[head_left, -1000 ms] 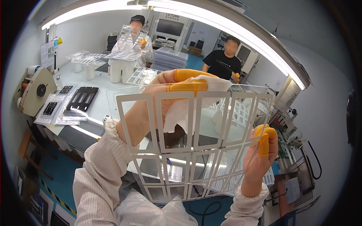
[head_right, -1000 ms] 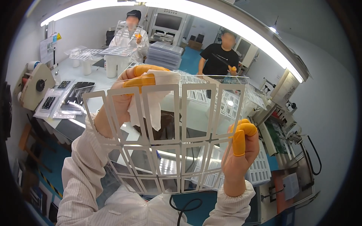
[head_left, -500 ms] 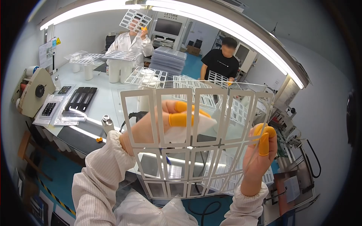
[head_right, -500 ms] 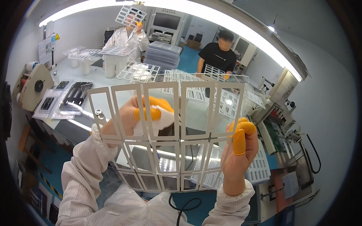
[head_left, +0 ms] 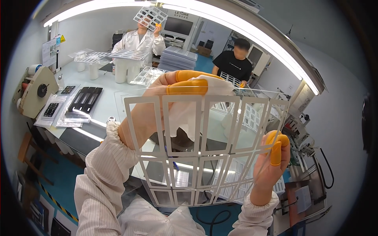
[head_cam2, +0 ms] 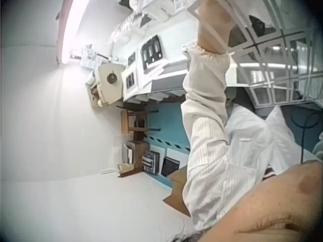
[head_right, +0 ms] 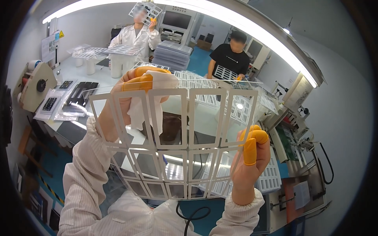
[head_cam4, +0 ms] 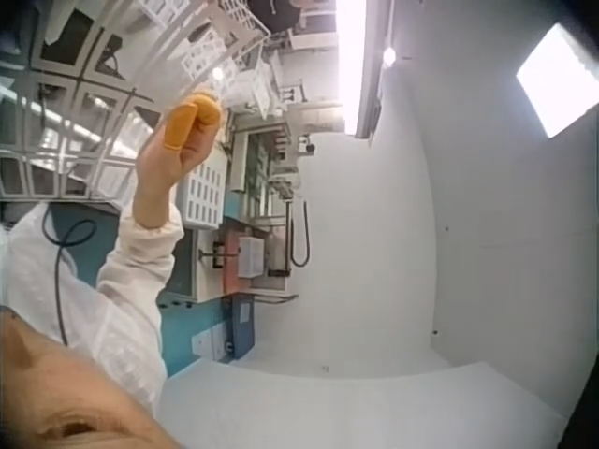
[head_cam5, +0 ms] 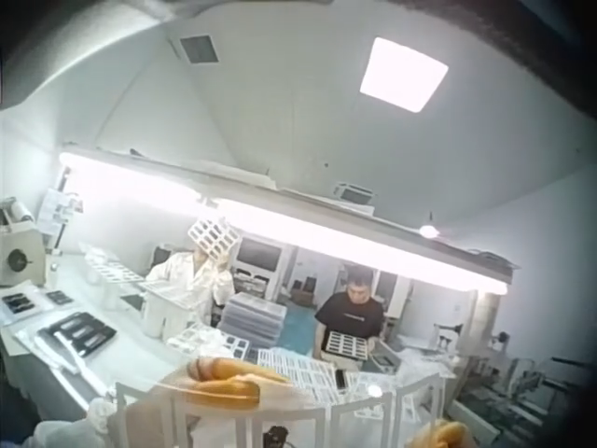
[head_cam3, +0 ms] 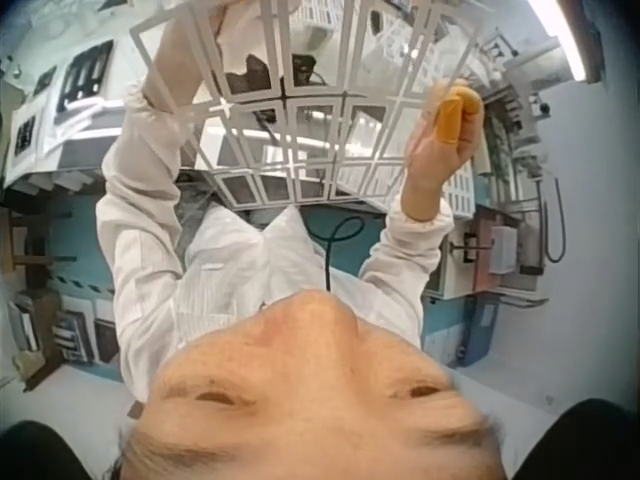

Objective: Cleaning rectangular frames or grids using a spray bottle and a cloth.

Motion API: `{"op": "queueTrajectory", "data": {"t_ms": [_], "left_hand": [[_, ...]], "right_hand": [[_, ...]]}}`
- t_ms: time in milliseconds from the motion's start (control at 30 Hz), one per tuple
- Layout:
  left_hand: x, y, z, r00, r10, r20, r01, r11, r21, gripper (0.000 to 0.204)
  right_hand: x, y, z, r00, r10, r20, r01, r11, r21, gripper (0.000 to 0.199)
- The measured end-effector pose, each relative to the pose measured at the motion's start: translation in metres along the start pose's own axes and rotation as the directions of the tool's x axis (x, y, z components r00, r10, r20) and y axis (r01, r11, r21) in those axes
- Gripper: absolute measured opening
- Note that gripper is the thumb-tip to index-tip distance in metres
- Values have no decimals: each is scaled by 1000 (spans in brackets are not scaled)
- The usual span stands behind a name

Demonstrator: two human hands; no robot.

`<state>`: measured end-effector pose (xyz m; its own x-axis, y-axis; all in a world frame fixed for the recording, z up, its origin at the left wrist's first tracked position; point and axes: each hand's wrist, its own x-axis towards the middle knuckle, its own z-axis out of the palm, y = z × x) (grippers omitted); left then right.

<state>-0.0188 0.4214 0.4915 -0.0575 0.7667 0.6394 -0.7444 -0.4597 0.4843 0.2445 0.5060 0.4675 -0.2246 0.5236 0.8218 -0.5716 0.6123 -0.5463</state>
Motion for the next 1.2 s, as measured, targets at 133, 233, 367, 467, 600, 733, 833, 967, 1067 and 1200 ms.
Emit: {"op": "queueTrajectory", "data": {"t_ms": [133,233,367,467,600,733,833,967,1067,1200], "left_hand": [[-1,0,-11,999,54,-4,-54,997,62,29],[-4,3,-35,988,153,12,-153,978,143,34],[-29,12,-64,925,252,-285,-130,914,384,29],[-55,30,-109,915,211,-345,-65,919,389,28],[-80,52,-127,829,337,-445,-60,847,529,25],[-100,44,-82,834,388,-393,-110,814,571,21],[-111,-13,-33,845,402,-353,104,524,845,17],[-81,-79,21,978,-193,78,-67,64,996,15],[-73,-112,12,983,-87,161,-174,-173,969,20],[-63,-132,-9,961,137,239,-153,-457,876,21]], "right_hand": [[-1,-1,-2,1000,-14,9,14,1000,-10,21],[-2,-7,0,1000,-22,-14,21,998,-67,21],[-4,-11,4,997,-76,6,77,992,-104,20],[-3,-14,2,995,-87,45,92,990,-105,18],[-1,-17,0,988,-147,36,151,965,-216,15],[21,-13,-6,985,-174,-19,162,949,-270,10],[39,-15,-3,976,-178,-125,144,959,-242,11],[56,-5,9,939,-210,-273,103,928,-359,9],[58,3,27,924,-255,-287,114,896,-428,6],[53,14,47,911,-314,-267,156,862,-482,4]]}}
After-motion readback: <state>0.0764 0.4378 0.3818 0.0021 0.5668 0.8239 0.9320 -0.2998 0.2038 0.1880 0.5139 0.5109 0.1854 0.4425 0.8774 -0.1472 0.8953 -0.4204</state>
